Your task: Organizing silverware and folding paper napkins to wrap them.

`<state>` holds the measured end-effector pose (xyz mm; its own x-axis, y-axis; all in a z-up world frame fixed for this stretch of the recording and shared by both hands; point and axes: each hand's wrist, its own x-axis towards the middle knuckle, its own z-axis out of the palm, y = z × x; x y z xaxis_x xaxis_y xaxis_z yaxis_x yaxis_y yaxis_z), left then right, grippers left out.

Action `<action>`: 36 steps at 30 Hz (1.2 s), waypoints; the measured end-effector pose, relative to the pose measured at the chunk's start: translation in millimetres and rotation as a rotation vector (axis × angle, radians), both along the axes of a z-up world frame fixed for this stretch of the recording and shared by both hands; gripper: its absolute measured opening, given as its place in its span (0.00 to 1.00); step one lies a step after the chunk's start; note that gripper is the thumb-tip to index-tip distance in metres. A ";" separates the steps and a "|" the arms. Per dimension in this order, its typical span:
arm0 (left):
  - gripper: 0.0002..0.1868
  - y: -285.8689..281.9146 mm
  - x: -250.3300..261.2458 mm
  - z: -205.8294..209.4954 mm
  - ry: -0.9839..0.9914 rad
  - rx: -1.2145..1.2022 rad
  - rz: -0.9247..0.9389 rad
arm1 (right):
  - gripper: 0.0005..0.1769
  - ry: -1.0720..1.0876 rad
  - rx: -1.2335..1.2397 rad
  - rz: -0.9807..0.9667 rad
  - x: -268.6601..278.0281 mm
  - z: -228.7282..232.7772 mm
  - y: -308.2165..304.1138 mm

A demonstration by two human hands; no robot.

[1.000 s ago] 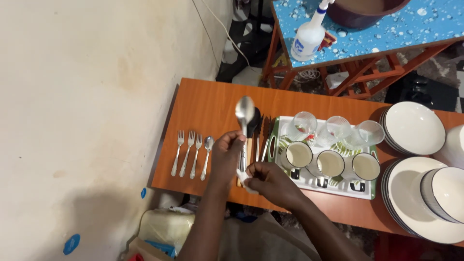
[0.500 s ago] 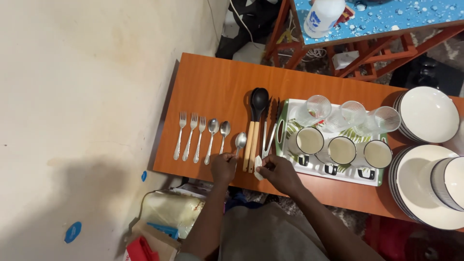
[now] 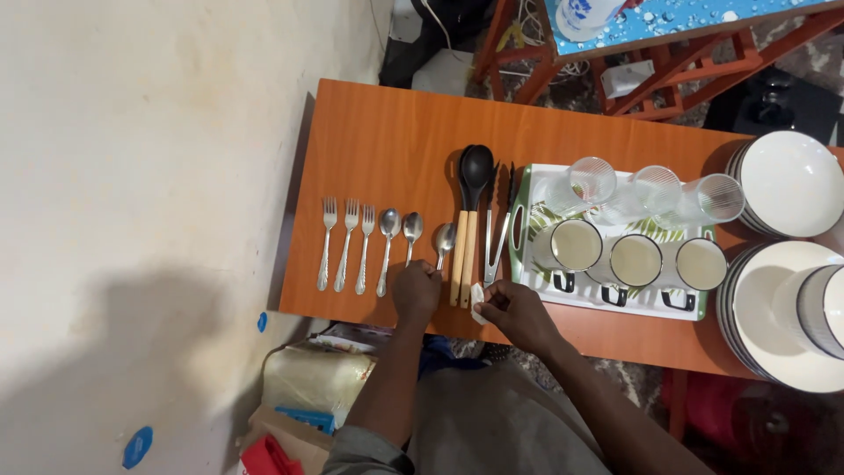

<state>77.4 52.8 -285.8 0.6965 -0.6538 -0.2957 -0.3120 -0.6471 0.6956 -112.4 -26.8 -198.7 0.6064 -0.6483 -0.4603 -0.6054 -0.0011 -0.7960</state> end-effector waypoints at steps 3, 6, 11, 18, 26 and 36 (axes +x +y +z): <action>0.13 -1.5 3.8 3.6 0.031 0.063 -0.058 | 0.14 0.096 -0.179 0.019 -4.5 -12.2 -1.2; 0.13 -2.6 5.8 2.9 0.032 0.102 -0.072 | 0.09 0.341 -0.245 0.102 -13.5 -23.4 -1.6; 0.14 -7.0 2.7 19.2 -0.029 -0.032 -0.107 | 0.15 0.309 -0.372 0.057 -31.7 -43.3 9.1; 0.14 -41.6 -27.2 77.3 0.055 -0.302 -0.138 | 0.22 0.414 -0.302 -0.031 -36.0 -0.8 12.1; 0.15 -86.5 -141.9 152.0 0.358 -0.669 -0.339 | 0.25 -0.239 -0.180 -0.456 -105.3 27.9 -10.8; 0.26 -146.6 -403.5 192.4 0.339 -0.832 -0.931 | 0.52 -1.154 0.346 -0.967 -289.2 112.5 -45.7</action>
<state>-326.1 -93.8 -93.4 -0.1463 -0.9213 0.3603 -0.1391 0.3797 0.9146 -401.6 -72.5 -86.2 0.1516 -0.9542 -0.2579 0.6575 0.2922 -0.6945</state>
